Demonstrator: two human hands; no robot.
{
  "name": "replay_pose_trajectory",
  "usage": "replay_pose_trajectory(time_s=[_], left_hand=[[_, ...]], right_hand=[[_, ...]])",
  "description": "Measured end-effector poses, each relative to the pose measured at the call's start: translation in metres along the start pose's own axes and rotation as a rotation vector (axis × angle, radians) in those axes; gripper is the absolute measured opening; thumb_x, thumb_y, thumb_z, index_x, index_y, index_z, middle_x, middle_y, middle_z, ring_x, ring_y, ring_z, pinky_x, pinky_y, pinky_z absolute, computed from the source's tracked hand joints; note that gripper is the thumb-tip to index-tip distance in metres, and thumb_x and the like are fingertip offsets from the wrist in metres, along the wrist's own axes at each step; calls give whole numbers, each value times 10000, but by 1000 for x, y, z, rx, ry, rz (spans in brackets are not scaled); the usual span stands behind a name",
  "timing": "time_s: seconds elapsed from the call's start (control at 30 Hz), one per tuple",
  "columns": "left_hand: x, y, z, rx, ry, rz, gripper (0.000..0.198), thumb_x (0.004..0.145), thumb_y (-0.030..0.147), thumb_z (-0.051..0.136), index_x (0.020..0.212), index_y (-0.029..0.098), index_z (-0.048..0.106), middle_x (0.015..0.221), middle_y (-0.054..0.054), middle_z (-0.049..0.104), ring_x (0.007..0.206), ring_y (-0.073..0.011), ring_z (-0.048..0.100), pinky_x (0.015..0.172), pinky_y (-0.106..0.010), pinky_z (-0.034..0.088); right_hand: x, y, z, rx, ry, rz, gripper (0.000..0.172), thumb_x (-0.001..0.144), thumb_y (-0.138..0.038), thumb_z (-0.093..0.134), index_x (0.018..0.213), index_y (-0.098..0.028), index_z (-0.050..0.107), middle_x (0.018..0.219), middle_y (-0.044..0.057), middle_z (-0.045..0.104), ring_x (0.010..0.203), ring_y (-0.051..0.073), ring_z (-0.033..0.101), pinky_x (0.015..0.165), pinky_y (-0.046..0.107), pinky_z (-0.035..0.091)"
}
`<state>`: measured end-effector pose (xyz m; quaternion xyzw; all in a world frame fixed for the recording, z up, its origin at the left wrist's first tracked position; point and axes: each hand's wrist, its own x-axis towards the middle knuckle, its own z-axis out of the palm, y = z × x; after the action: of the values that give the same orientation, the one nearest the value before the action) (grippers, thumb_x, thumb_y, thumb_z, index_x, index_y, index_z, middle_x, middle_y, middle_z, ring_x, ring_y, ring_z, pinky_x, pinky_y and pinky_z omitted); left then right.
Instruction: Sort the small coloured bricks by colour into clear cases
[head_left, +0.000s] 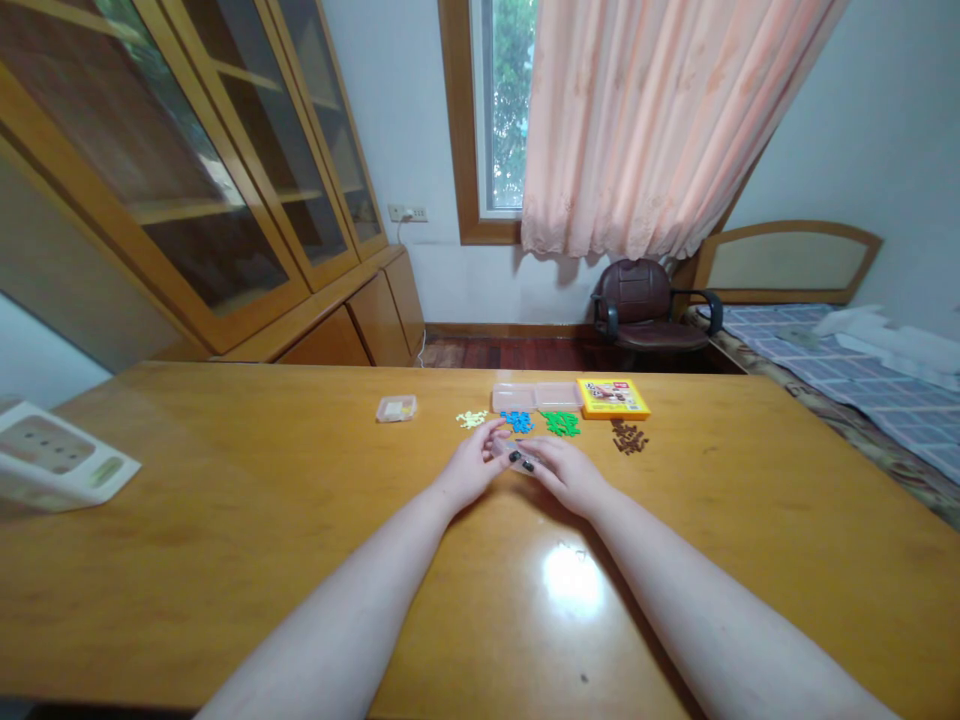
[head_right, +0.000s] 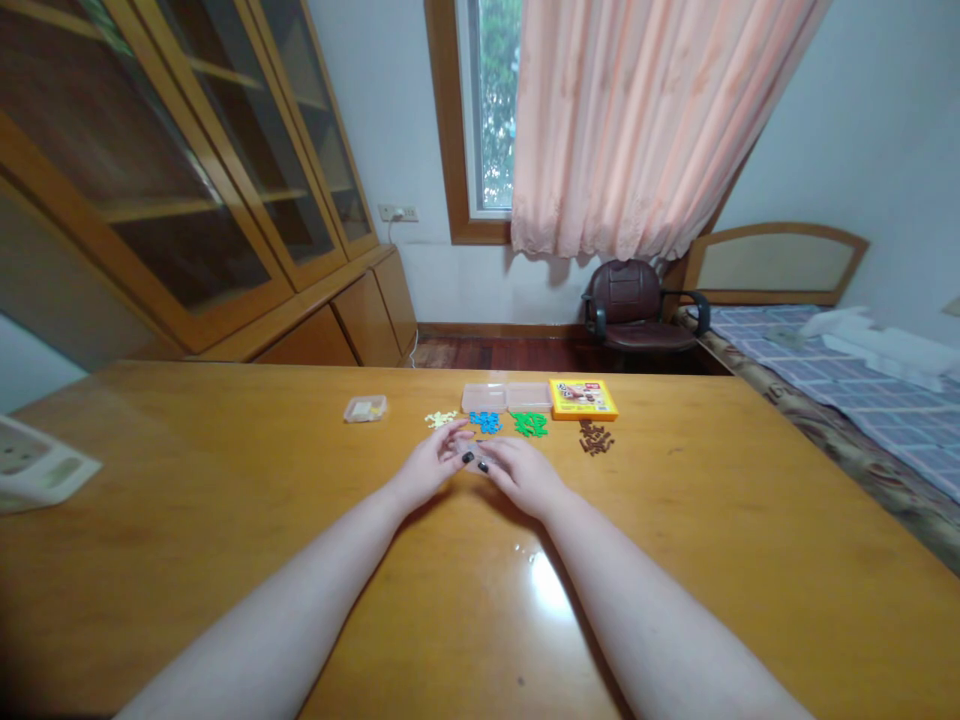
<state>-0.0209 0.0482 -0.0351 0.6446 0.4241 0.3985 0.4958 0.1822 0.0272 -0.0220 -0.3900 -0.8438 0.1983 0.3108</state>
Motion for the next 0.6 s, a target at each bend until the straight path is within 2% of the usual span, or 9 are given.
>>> replay_pose_trajectory(time_s=[0.17, 0.27, 0.37, 0.47, 0.6], left_hand=[[-1, 1, 4, -24, -73, -86, 587, 709, 342, 718, 1230, 162, 518, 1163, -144, 624, 1094, -253, 581, 1005, -430, 401], [-3, 4, 6, -166, -87, -139, 707, 665, 350, 762, 1279, 176, 459, 1173, -143, 614, 1084, -248, 585, 991, -427, 409], [-6, 7, 12, -281, -97, -221, 792, 652, 383, 777, 1316, 191, 392, 1203, -147, 588, 1028, -231, 604, 908, -401, 458], [-10, 10, 19, -345, -56, -262, 665, 676, 441, 747, 1212, 170, 462, 1185, -136, 588, 1015, -214, 598, 850, -352, 470], [-11, 12, 23, -333, -12, -284, 500, 673, 465, 735, 999, 138, 544, 1054, -100, 631, 979, -190, 597, 847, -319, 452]], right_hand=[[0, 1, 0, -10, 23, -2, 279, 934, -277, 427, 1114, -214, 630, 1061, 85, 665, 977, 194, 597, 886, 372, 474], [-1, 3, 2, -52, 87, -39, 270, 927, -239, 428, 1099, -217, 636, 1028, 86, 671, 956, 190, 598, 866, 365, 484], [-1, 3, 3, -98, 182, -70, 264, 921, -227, 431, 1088, -216, 636, 1021, 92, 670, 965, 195, 597, 862, 370, 490], [-1, 2, 2, -128, 216, -56, 270, 927, -231, 413, 1075, -216, 638, 1019, 91, 676, 967, 200, 603, 866, 377, 492], [-2, -1, 3, -166, 215, 0, 285, 940, -247, 388, 1039, -206, 653, 1003, 84, 689, 936, 194, 622, 853, 350, 498]])
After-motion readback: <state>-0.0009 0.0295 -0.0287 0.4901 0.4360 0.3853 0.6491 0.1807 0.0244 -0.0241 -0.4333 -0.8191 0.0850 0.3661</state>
